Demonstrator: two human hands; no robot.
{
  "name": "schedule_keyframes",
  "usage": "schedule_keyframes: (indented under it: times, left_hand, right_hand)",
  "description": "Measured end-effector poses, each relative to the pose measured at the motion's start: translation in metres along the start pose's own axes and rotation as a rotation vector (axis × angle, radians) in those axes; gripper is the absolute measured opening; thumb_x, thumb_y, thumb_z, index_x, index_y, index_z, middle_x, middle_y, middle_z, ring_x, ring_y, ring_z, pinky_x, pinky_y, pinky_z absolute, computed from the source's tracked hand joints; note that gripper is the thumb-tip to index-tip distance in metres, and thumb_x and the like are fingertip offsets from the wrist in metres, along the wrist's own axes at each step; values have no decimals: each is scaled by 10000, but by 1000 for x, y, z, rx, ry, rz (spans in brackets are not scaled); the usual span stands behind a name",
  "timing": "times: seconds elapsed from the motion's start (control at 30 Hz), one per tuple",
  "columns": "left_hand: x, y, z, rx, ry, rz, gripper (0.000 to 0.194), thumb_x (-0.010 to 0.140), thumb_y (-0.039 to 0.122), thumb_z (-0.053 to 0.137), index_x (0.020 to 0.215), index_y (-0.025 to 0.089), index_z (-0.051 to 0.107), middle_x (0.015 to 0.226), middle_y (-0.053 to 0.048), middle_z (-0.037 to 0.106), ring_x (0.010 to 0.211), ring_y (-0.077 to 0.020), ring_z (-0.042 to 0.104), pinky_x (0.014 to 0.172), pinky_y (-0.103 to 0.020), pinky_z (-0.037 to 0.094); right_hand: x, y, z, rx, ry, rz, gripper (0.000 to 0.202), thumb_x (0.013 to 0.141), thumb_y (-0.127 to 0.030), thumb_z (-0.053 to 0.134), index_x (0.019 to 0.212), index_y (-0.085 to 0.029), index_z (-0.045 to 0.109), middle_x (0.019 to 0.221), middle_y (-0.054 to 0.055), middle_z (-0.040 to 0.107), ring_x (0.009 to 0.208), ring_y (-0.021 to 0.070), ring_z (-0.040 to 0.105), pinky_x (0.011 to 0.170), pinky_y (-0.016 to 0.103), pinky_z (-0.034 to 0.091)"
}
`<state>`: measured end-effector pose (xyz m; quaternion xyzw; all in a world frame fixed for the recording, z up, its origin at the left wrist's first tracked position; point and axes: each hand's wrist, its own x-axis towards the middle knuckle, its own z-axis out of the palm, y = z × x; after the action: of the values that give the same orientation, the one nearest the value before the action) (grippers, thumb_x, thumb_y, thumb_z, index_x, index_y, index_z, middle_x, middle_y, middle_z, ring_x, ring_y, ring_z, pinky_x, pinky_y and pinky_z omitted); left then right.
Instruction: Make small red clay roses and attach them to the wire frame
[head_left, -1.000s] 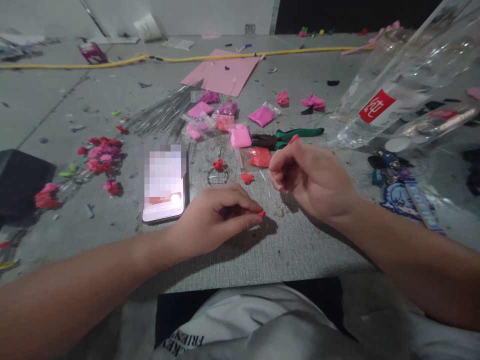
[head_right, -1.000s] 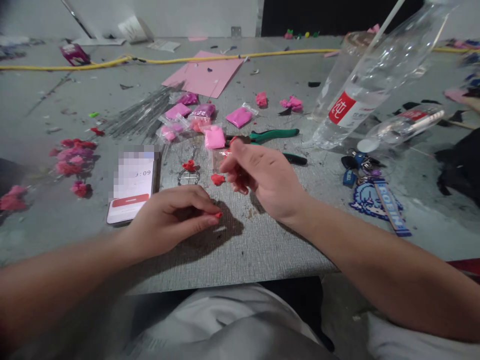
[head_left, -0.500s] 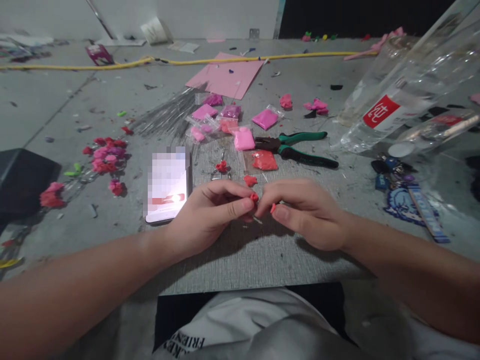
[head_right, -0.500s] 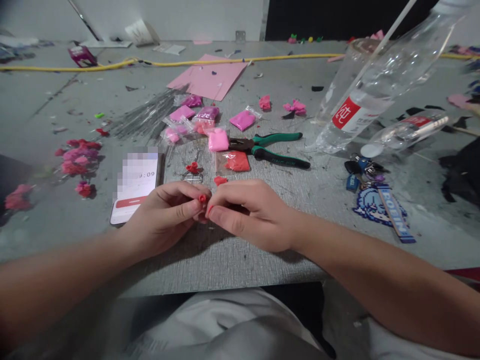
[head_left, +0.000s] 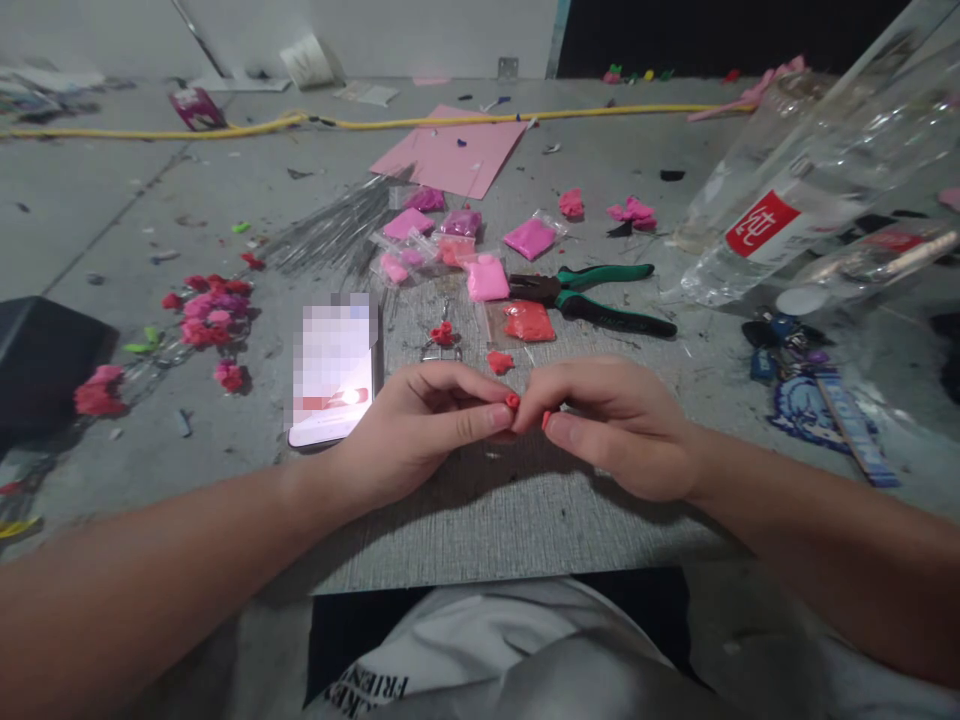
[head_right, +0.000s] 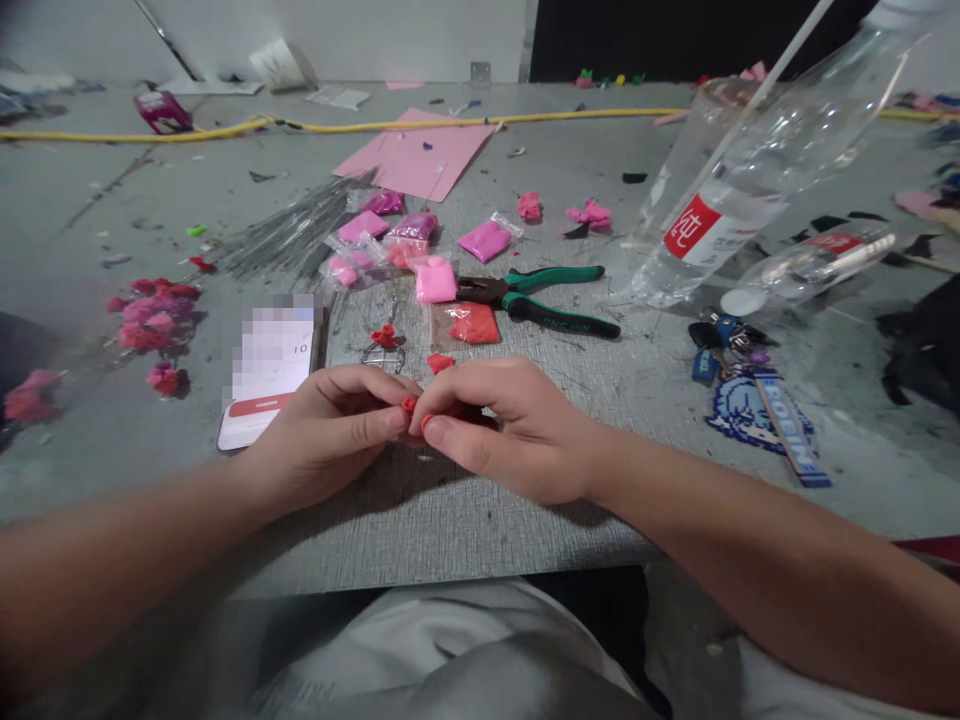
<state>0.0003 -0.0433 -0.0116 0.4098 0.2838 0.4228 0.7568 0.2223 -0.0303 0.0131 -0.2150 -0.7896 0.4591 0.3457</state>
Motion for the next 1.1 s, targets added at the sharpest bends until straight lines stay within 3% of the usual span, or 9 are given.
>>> schedule_keyframes:
  times: [0.2, 0.4, 0.63, 0.8, 1.1]
  left_hand:
    - [1, 0, -1, -14, -34, -12, 144, 844, 144, 840, 962, 227, 832, 871, -8, 821, 779, -92, 765, 777, -172, 623]
    - [0, 0, -2, -7, 26, -2, 94, 823, 182, 863, 898, 235, 843, 874, -13, 819, 763, -96, 749, 775, -191, 619]
    - [-1, -2, 0, 121, 102, 142, 117, 809, 181, 872, 881, 268, 845, 981, -12, 811, 880, -117, 731, 843, -237, 602]
    - [0, -2, 2, 188, 111, 237, 150, 814, 157, 857, 885, 288, 847, 1051, -17, 774, 1006, -148, 711, 913, -284, 595]
    - [-1, -1, 1, 235, 85, 266, 193, 826, 137, 844, 912, 309, 850, 1043, -18, 767, 1072, -162, 699, 959, -306, 585]
  right_hand:
    - [0, 1, 0, -62, -8, -9, 159, 1022, -272, 557, 974, -197, 688, 854, 27, 729, 739, 141, 633, 671, 282, 473]
    - [3, -4, 0, -198, 26, -51, 173, 1044, -283, 533, 952, -211, 661, 762, 12, 689, 692, 138, 614, 646, 277, 459]
    - [4, -7, 6, -304, 101, -64, 220, 1062, -268, 496, 867, -216, 585, 685, -24, 551, 614, 115, 495, 596, 271, 384]
    - [2, -2, 9, -318, 80, -48, 216, 1081, -268, 481, 893, -207, 570, 748, -16, 550, 671, 118, 491, 633, 271, 385]
    - [2, 2, 13, -299, 54, -2, 239, 1092, -289, 468, 891, -207, 568, 775, -6, 572, 700, 125, 515, 664, 262, 419]
